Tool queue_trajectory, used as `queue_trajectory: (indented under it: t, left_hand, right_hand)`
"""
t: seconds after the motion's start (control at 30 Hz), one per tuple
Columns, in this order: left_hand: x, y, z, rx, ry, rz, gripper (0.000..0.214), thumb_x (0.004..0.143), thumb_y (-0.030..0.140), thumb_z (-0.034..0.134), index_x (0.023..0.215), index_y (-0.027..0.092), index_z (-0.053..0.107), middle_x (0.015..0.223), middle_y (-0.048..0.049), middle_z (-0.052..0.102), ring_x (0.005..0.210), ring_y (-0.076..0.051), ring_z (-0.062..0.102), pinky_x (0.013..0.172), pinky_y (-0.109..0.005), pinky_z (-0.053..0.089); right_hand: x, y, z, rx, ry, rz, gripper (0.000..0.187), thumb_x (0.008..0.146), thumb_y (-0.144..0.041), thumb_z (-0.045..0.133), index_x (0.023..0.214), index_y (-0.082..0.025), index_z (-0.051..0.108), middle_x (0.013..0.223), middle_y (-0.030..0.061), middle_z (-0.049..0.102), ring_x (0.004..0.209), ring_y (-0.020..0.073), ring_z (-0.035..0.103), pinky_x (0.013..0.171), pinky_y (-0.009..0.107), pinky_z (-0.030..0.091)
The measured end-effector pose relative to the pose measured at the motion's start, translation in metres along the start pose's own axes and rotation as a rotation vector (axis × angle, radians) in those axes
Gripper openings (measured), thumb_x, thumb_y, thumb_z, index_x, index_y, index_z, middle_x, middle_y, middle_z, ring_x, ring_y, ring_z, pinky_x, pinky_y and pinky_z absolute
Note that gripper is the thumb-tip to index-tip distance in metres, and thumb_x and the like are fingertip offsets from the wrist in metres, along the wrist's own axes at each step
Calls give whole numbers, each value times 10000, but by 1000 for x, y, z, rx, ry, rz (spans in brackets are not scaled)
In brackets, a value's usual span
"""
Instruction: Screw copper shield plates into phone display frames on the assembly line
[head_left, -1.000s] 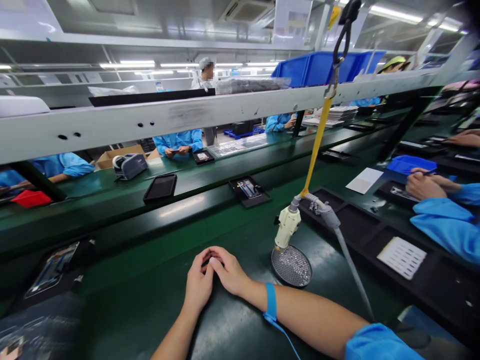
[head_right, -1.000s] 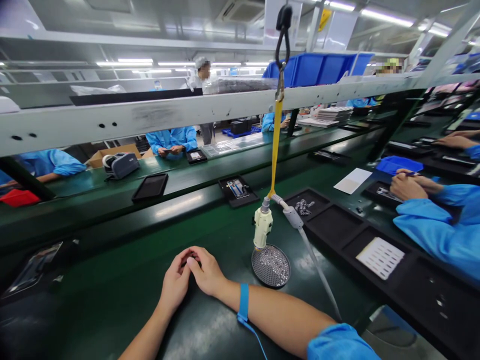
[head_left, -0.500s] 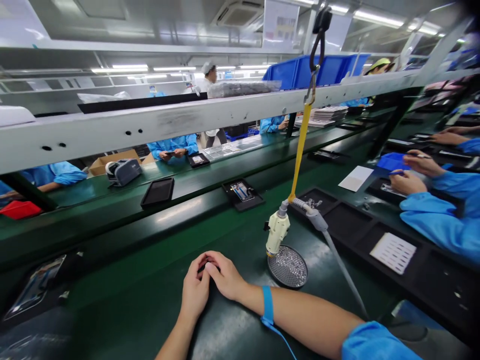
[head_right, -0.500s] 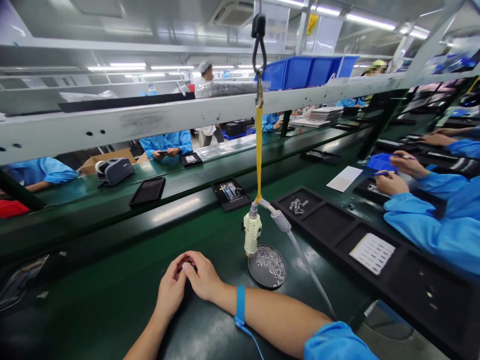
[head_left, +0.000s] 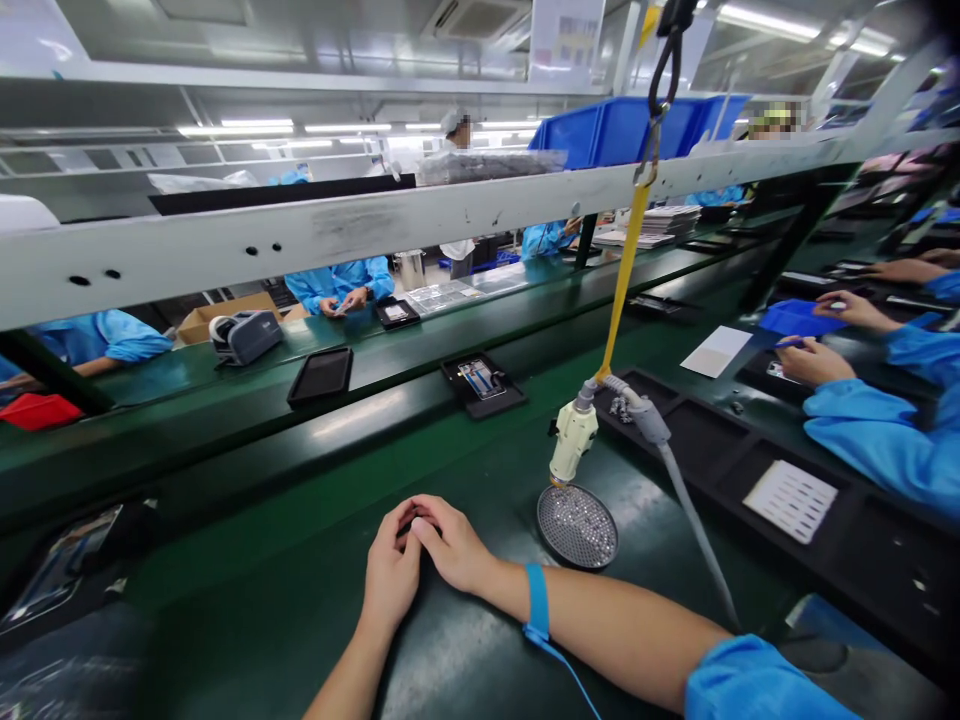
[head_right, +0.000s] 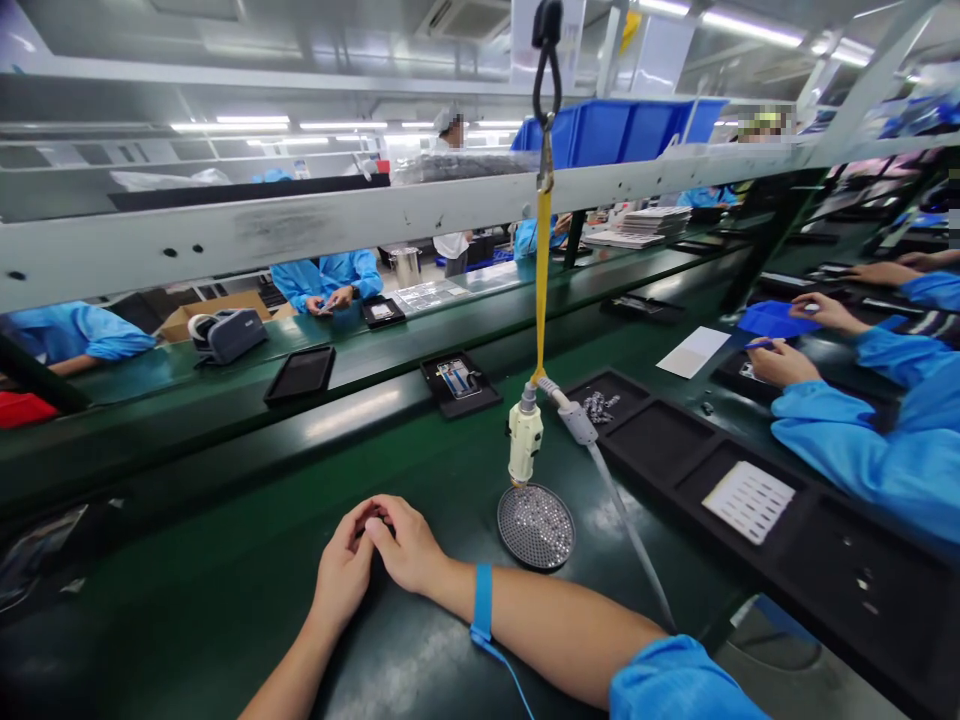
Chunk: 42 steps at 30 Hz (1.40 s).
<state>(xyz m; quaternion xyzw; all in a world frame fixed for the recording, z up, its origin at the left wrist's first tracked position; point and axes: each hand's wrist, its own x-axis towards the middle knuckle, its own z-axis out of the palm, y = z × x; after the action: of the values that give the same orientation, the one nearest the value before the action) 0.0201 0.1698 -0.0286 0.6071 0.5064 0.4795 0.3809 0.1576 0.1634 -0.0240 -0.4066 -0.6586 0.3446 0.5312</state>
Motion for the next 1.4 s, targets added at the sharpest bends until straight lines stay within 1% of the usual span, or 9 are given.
queue_trajectory:
  t: [0.2,0.4,0.57,0.77,0.97,1.4]
  left_hand:
    - [0,2,-1,-8,-5,-11,445,878,462,584,1224,192,655,1248,-131,707,1126,-260,702,953,-424,591]
    - [-1,3,-1,20,-19,8,451,881,472,578,1232,198,656,1258,-130,700,1144,-264,692,965,-429,584]
    - [0,1,-1,8,-7,-10,451,878,476,586,1225,198,659,1250,-129,705,1131,-266,698,956,-424,589]
    - [-1,2,0,12,-16,-5,463,877,474,582,1237,191,654,1256,-130,701,1138,-260,692,964,-420,582]
    - [0,5,-1,5,-24,-16,449,875,463,585,1224,190,659,1246,-134,705,1122,-265,701,956,-425,588]
    - [0,-1,-1,-10,-11,-12,450,873,447,583,1225,178,659,1246,-134,704,1122,-253,699,955,-410,590]
  right_hand:
    - [0,0,0,12,5,-3,306,988,-290,517,1268,-200,602,1203,102,680,1094,203,660,971,374,559]
    - [-1,-1,0,-1,4,-1,307,997,-309,503,1261,-192,606,1205,108,677,1097,210,657,987,389,553]
    - [0,-2,0,10,-3,0,297,987,-295,512,1250,-200,610,1188,98,682,1083,201,663,970,367,559]
    - [-1,-1,0,13,9,15,302,991,-296,514,1262,-195,604,1213,101,674,1105,210,651,994,386,548]
    - [0,0,1,8,7,6,296,970,-269,528,1243,-198,618,1190,95,683,1086,212,655,964,383,561]
    - [0,0,0,5,-9,13,306,985,-279,521,1265,-189,606,1205,100,674,1098,204,648,978,376,549]
